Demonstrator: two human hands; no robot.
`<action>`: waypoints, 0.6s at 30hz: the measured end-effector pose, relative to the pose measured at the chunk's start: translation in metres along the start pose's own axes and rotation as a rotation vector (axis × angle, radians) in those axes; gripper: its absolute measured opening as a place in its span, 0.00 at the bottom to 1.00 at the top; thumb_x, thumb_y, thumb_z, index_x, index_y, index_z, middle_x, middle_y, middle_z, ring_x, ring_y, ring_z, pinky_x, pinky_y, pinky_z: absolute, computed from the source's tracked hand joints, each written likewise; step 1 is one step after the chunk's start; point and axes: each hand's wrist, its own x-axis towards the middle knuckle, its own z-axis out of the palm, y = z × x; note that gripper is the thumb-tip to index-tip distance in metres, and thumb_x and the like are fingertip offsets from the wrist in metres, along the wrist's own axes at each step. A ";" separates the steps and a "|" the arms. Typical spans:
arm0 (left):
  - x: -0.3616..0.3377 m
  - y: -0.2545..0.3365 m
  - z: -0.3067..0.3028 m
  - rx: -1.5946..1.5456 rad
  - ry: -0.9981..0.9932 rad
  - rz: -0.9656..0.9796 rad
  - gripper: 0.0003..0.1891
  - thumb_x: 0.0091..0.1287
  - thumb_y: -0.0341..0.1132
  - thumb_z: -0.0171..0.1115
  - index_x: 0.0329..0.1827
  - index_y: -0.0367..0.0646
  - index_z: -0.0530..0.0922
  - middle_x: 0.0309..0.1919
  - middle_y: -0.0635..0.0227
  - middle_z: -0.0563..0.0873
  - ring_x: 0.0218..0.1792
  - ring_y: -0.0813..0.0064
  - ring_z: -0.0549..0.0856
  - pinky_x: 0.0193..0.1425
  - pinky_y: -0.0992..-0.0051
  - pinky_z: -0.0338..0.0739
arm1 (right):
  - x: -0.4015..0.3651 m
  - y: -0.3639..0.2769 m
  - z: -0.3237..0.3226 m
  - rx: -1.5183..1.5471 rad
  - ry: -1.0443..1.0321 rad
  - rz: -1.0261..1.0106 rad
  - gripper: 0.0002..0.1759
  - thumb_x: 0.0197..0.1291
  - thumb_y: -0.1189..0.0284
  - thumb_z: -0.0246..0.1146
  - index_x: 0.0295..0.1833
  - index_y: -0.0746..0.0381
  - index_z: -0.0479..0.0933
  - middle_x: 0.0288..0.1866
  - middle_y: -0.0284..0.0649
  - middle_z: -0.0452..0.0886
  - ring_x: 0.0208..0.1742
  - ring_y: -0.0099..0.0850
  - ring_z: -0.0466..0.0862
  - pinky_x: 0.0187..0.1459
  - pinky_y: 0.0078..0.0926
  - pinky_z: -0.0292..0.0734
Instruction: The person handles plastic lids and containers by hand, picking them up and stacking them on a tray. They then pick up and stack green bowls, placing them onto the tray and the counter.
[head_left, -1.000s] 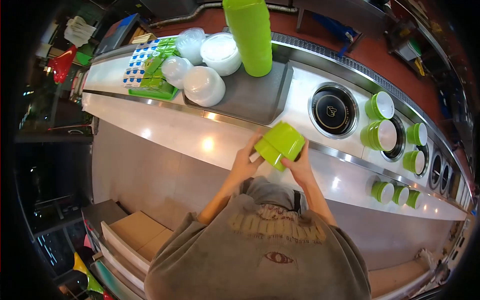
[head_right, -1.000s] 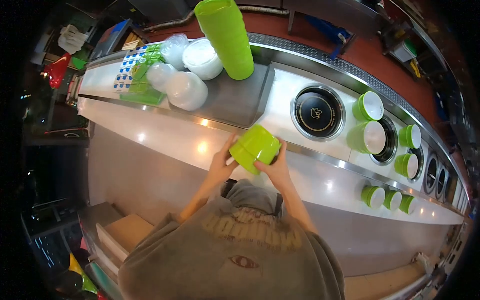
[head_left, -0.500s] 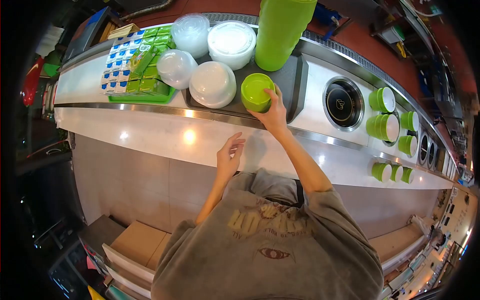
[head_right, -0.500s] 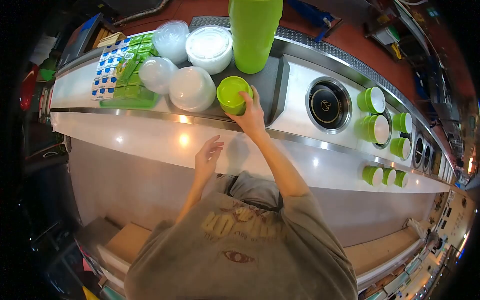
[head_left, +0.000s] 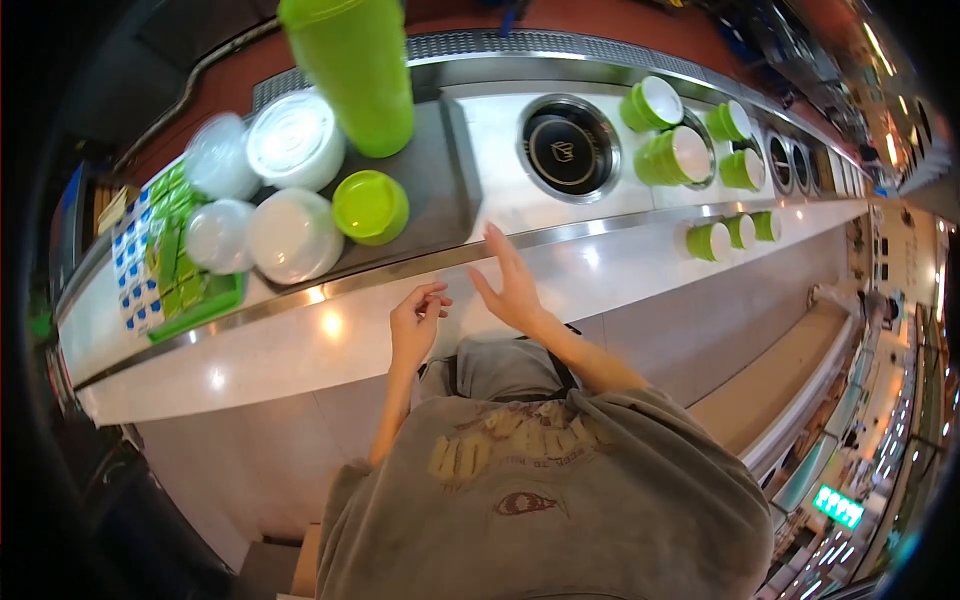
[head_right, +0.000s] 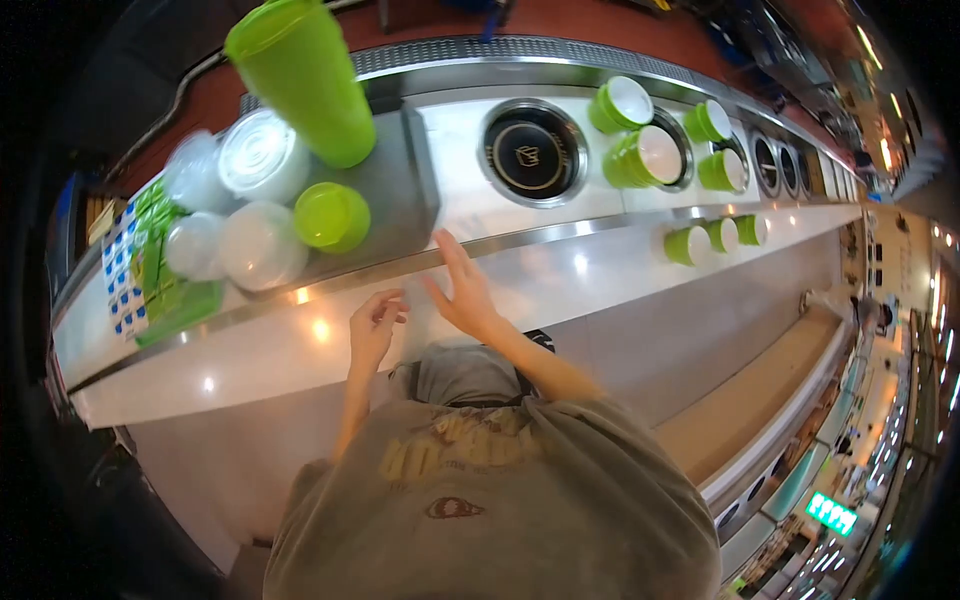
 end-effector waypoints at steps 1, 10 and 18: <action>0.007 0.004 0.009 0.052 -0.055 0.009 0.13 0.73 0.28 0.57 0.56 0.41 0.85 0.41 0.63 0.92 0.36 0.78 0.89 0.40 0.78 0.81 | -0.018 0.003 -0.016 -0.004 0.054 0.065 0.41 0.64 0.75 0.69 0.80 0.61 0.59 0.77 0.54 0.68 0.71 0.49 0.77 0.67 0.40 0.75; 0.091 0.083 0.174 0.176 -0.138 0.295 0.17 0.70 0.35 0.66 0.61 0.44 0.82 0.46 0.60 0.89 0.38 0.74 0.90 0.40 0.74 0.82 | -0.124 0.077 -0.112 0.022 0.231 0.469 0.22 0.65 0.81 0.64 0.66 0.63 0.78 0.60 0.49 0.81 0.50 0.36 0.89 0.49 0.29 0.84; 0.195 0.190 0.372 0.192 -0.186 -0.078 0.43 0.63 0.56 0.71 0.70 0.28 0.68 0.64 0.44 0.75 0.52 0.57 0.87 0.39 0.61 0.92 | -0.130 0.137 -0.201 0.636 0.189 0.907 0.14 0.73 0.72 0.60 0.57 0.67 0.83 0.39 0.40 0.85 0.35 0.25 0.86 0.40 0.24 0.82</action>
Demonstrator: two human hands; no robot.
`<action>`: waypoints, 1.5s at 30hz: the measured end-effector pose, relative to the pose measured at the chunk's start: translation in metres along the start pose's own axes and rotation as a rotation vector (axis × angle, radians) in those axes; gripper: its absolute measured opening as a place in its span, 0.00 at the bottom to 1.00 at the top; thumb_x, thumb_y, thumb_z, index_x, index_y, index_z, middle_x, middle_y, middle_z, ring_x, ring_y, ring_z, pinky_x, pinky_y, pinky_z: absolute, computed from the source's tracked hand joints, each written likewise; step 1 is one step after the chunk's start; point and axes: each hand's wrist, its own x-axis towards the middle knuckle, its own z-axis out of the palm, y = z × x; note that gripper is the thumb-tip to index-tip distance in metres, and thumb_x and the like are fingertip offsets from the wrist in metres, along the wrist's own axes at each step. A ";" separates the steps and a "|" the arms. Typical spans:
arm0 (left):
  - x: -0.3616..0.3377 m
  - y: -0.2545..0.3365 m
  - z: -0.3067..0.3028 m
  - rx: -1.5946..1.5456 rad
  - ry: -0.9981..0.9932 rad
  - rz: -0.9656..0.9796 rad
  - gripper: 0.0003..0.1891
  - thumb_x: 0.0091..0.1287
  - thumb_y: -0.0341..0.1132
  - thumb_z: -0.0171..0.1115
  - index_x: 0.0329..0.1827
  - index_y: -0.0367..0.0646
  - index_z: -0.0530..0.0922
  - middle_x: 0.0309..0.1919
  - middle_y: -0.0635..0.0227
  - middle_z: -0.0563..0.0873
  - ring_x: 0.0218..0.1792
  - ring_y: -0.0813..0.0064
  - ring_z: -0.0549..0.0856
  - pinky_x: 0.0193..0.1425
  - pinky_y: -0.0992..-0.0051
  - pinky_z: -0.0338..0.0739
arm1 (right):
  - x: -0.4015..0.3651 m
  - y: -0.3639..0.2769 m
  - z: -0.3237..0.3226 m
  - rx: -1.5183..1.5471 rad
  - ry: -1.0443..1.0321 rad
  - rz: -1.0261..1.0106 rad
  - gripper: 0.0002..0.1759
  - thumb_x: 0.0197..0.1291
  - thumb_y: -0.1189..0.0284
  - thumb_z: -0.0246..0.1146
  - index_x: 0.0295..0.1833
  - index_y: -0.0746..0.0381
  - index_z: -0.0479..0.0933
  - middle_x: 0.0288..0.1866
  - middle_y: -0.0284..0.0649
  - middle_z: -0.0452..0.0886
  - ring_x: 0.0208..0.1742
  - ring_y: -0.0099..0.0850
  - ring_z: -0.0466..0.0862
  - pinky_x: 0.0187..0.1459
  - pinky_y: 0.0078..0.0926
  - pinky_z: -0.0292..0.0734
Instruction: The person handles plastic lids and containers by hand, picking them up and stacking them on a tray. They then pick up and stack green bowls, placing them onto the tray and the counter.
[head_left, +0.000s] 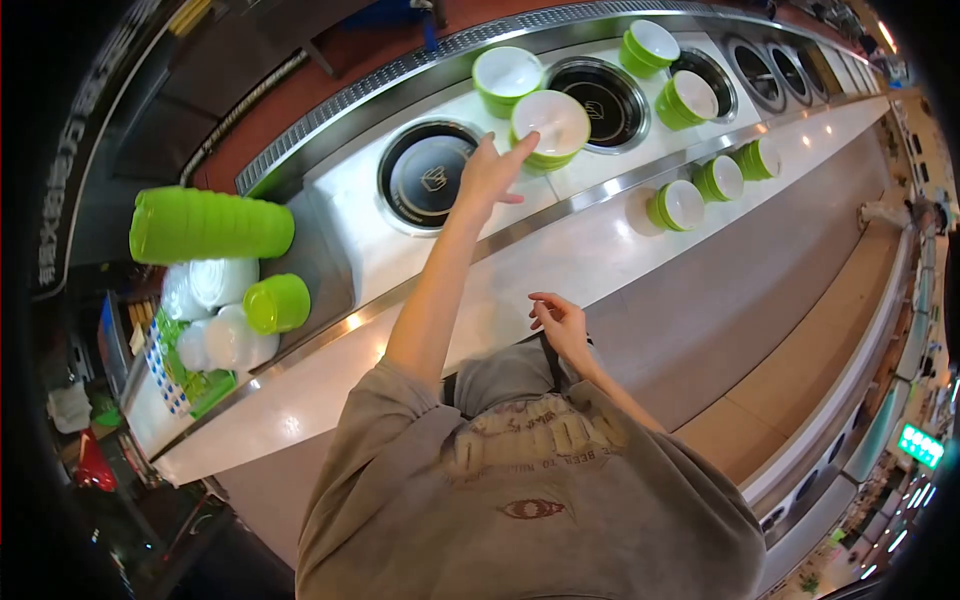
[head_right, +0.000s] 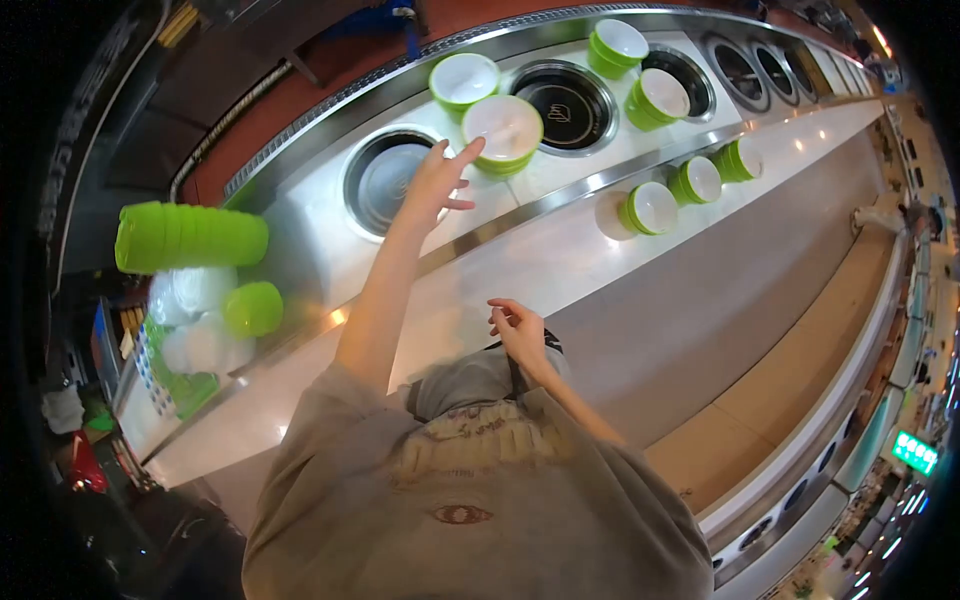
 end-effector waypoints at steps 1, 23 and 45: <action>0.014 0.004 0.012 0.025 -0.004 -0.044 0.44 0.62 0.56 0.71 0.68 0.25 0.68 0.63 0.42 0.75 0.54 0.54 0.86 0.41 0.60 0.92 | 0.006 -0.001 -0.014 0.065 -0.022 0.020 0.14 0.74 0.71 0.60 0.57 0.68 0.82 0.39 0.39 0.85 0.34 0.25 0.85 0.40 0.24 0.82; -0.186 -0.081 -0.043 -0.016 0.059 0.208 0.41 0.56 0.15 0.59 0.78 0.43 0.67 0.69 0.57 0.81 0.69 0.66 0.78 0.72 0.68 0.71 | 0.030 -0.059 -0.010 0.783 -0.818 0.593 0.63 0.54 0.18 0.41 0.83 0.53 0.53 0.81 0.45 0.62 0.78 0.55 0.66 0.70 0.66 0.68; -0.301 -0.102 -0.295 0.337 0.619 0.514 0.44 0.52 0.37 0.78 0.75 0.40 0.70 0.69 0.54 0.74 0.68 0.50 0.73 0.75 0.60 0.66 | 0.012 -0.128 0.271 0.579 -0.829 0.091 0.48 0.54 0.62 0.78 0.76 0.59 0.61 0.71 0.41 0.72 0.71 0.39 0.75 0.70 0.46 0.74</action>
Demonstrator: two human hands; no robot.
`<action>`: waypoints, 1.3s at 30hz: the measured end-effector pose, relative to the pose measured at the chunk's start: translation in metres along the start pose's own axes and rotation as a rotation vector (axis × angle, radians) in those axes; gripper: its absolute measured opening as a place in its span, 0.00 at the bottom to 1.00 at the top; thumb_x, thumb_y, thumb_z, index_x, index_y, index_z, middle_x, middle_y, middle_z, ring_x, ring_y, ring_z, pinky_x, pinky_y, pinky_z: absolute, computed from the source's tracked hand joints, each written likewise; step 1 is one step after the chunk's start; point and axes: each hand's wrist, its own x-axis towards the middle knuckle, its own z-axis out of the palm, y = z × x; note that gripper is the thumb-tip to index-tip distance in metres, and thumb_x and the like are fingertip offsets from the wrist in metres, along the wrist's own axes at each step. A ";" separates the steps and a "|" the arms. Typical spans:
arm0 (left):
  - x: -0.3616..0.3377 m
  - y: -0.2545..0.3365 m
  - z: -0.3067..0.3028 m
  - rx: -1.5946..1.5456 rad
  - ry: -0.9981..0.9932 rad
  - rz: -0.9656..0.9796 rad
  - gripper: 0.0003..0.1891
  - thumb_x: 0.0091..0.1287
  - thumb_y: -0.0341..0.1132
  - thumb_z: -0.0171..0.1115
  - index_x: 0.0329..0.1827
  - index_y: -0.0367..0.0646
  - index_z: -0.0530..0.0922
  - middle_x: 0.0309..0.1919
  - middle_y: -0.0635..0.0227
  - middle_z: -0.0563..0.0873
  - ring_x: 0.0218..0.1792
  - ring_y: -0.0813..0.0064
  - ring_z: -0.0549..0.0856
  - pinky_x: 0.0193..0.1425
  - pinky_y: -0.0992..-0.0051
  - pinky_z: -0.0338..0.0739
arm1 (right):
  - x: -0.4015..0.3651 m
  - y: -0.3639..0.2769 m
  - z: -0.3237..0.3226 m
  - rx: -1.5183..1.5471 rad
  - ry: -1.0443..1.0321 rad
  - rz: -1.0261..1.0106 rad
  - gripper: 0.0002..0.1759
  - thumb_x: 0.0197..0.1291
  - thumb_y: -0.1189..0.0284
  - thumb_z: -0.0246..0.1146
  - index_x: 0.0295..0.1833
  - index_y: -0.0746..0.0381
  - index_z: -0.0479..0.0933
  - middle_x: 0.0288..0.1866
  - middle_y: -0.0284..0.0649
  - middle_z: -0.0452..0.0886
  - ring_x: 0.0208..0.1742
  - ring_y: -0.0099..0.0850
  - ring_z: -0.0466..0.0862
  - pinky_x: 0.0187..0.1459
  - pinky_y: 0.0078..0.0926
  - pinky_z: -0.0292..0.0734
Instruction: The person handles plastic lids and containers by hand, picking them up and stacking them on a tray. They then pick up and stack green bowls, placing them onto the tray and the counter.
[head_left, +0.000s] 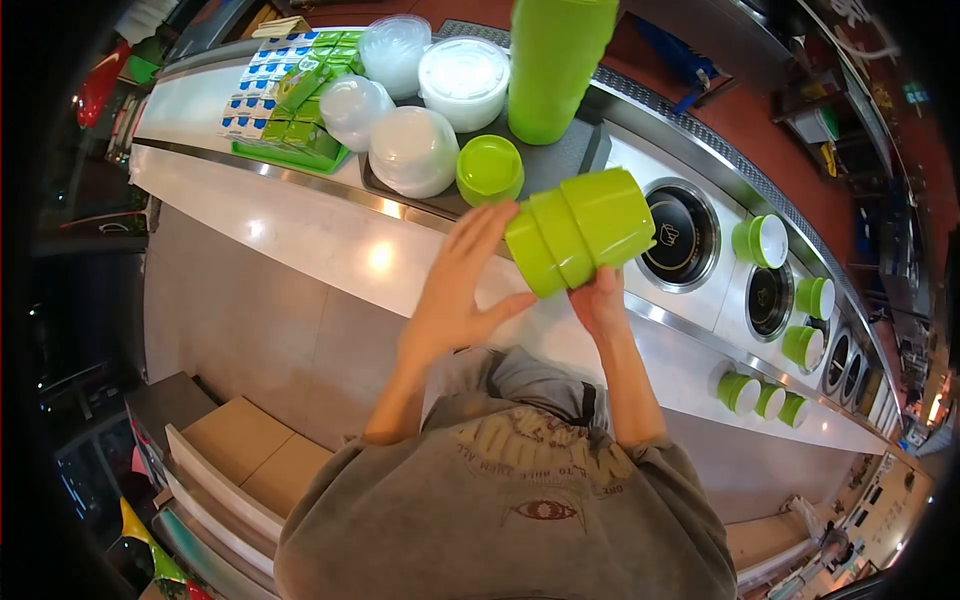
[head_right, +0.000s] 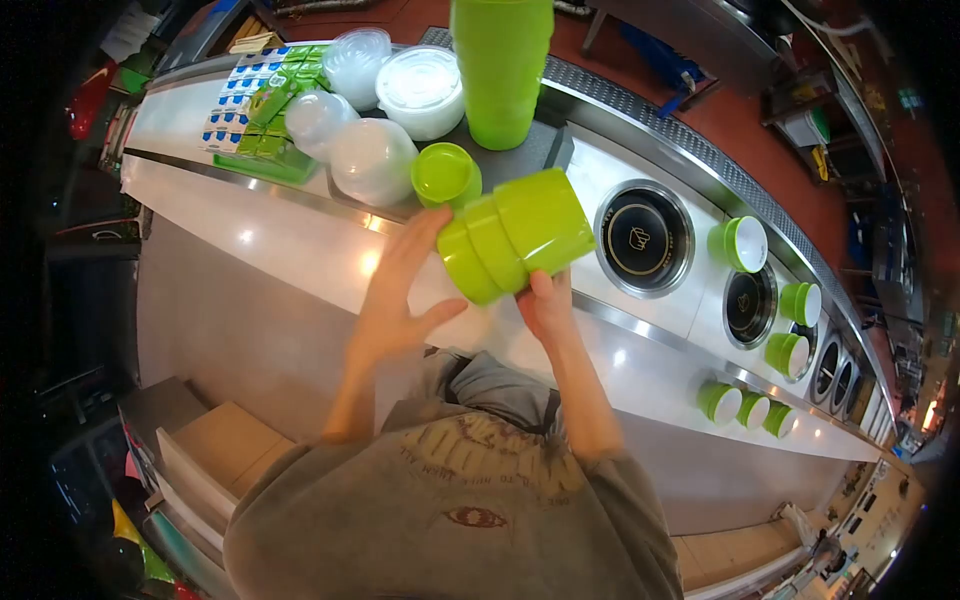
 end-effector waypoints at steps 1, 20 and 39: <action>0.010 -0.014 -0.010 0.058 0.003 0.009 0.46 0.51 0.41 0.80 0.75 0.40 0.69 0.69 0.54 0.74 0.69 0.51 0.72 0.75 0.59 0.66 | 0.012 -0.001 0.014 -0.091 0.018 -0.062 0.46 0.55 0.66 0.77 0.75 0.60 0.61 0.69 0.41 0.73 0.70 0.38 0.75 0.69 0.43 0.74; 0.041 -0.149 0.017 0.272 0.238 -0.208 0.40 0.47 0.37 0.83 0.66 0.37 0.78 0.59 0.56 0.84 0.56 0.53 0.85 0.56 0.63 0.81 | 0.125 0.016 0.076 -1.281 -0.213 -0.492 0.69 0.37 0.60 0.86 0.82 0.61 0.51 0.72 0.52 0.74 0.72 0.46 0.76 0.72 0.40 0.71; 0.019 -0.126 0.019 0.214 0.303 -0.206 0.23 0.65 0.27 0.68 0.65 0.38 0.80 0.58 0.57 0.83 0.43 0.63 0.89 0.43 0.71 0.85 | 0.106 0.020 0.059 -1.225 -0.085 -0.386 0.72 0.39 0.58 0.86 0.84 0.54 0.44 0.75 0.53 0.71 0.76 0.49 0.71 0.75 0.44 0.67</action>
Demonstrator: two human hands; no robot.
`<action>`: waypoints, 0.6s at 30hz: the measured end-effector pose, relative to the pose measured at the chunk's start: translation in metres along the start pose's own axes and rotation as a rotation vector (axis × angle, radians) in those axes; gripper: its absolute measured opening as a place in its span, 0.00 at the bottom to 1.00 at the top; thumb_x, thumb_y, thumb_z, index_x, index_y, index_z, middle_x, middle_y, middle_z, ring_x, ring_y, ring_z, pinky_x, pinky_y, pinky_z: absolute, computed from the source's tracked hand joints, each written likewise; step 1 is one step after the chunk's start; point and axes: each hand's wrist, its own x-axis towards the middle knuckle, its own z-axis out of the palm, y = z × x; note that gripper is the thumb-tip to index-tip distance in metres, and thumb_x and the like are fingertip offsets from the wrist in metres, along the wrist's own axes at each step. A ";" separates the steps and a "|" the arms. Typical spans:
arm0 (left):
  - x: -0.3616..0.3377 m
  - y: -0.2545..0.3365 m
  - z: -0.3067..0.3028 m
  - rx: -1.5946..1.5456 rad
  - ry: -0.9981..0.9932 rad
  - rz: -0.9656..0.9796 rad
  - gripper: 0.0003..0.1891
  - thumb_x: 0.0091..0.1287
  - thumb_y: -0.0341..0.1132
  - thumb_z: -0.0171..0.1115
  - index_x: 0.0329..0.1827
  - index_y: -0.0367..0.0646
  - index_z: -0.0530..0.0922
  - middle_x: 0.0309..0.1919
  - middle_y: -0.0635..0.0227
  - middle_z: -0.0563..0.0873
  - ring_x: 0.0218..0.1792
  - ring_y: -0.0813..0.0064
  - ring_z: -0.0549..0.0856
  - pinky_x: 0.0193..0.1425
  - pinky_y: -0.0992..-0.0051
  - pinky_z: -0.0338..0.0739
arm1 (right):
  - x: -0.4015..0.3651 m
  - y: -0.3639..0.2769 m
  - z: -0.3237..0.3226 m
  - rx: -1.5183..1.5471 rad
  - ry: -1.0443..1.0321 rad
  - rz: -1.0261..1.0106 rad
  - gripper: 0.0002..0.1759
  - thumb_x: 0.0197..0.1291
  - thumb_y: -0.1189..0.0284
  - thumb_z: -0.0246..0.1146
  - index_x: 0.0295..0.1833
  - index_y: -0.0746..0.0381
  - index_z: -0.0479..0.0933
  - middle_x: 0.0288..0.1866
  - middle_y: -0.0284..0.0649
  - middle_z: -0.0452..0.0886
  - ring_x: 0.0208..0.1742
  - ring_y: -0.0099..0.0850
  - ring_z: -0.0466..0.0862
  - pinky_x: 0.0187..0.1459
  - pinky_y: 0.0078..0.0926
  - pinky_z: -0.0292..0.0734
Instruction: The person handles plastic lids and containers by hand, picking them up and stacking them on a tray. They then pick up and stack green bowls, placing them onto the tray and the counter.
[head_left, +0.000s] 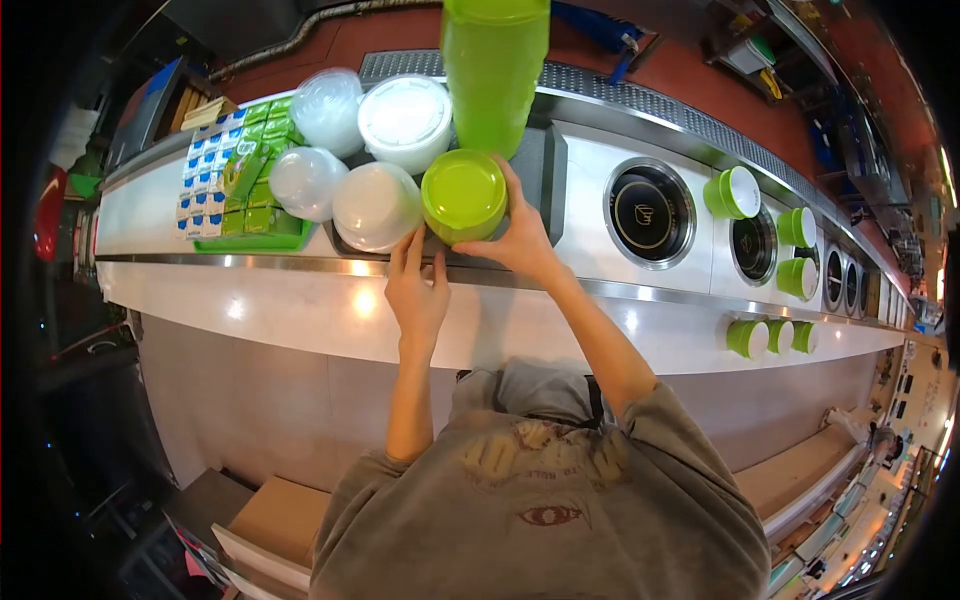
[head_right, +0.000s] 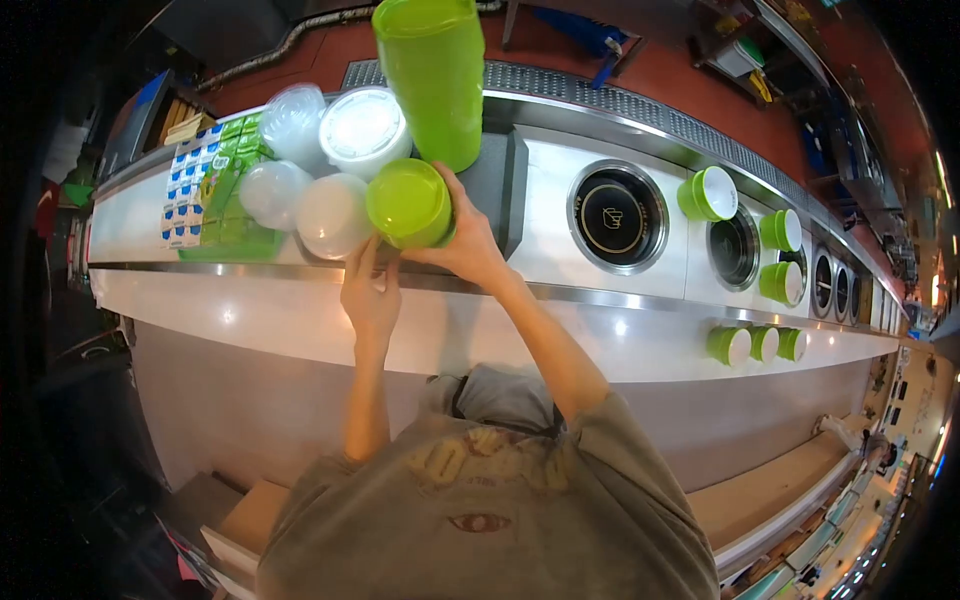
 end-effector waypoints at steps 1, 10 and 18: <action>-0.003 -0.003 0.001 -0.018 0.035 0.023 0.21 0.65 0.25 0.67 0.63 0.38 0.81 0.57 0.57 0.84 0.42 0.65 0.89 0.41 0.72 0.85 | -0.004 -0.006 -0.003 0.010 0.007 0.021 0.73 0.39 0.59 0.86 0.84 0.54 0.43 0.76 0.53 0.70 0.77 0.49 0.70 0.75 0.45 0.67; -0.051 0.043 0.010 0.014 0.237 0.314 0.11 0.67 0.16 0.61 0.48 0.34 0.87 0.43 0.58 0.89 0.38 0.66 0.88 0.36 0.75 0.84 | -0.148 0.037 -0.080 0.112 0.320 0.185 0.40 0.62 0.77 0.72 0.78 0.62 0.63 0.75 0.47 0.72 0.70 0.40 0.78 0.67 0.36 0.79; -0.102 0.130 0.117 -0.144 -0.307 0.253 0.10 0.68 0.20 0.63 0.50 0.37 0.87 0.41 0.61 0.89 0.36 0.73 0.88 0.34 0.77 0.82 | -0.344 0.146 -0.180 0.425 0.700 0.723 0.15 0.70 0.72 0.65 0.58 0.67 0.82 0.49 0.42 0.88 0.47 0.27 0.89 0.48 0.25 0.85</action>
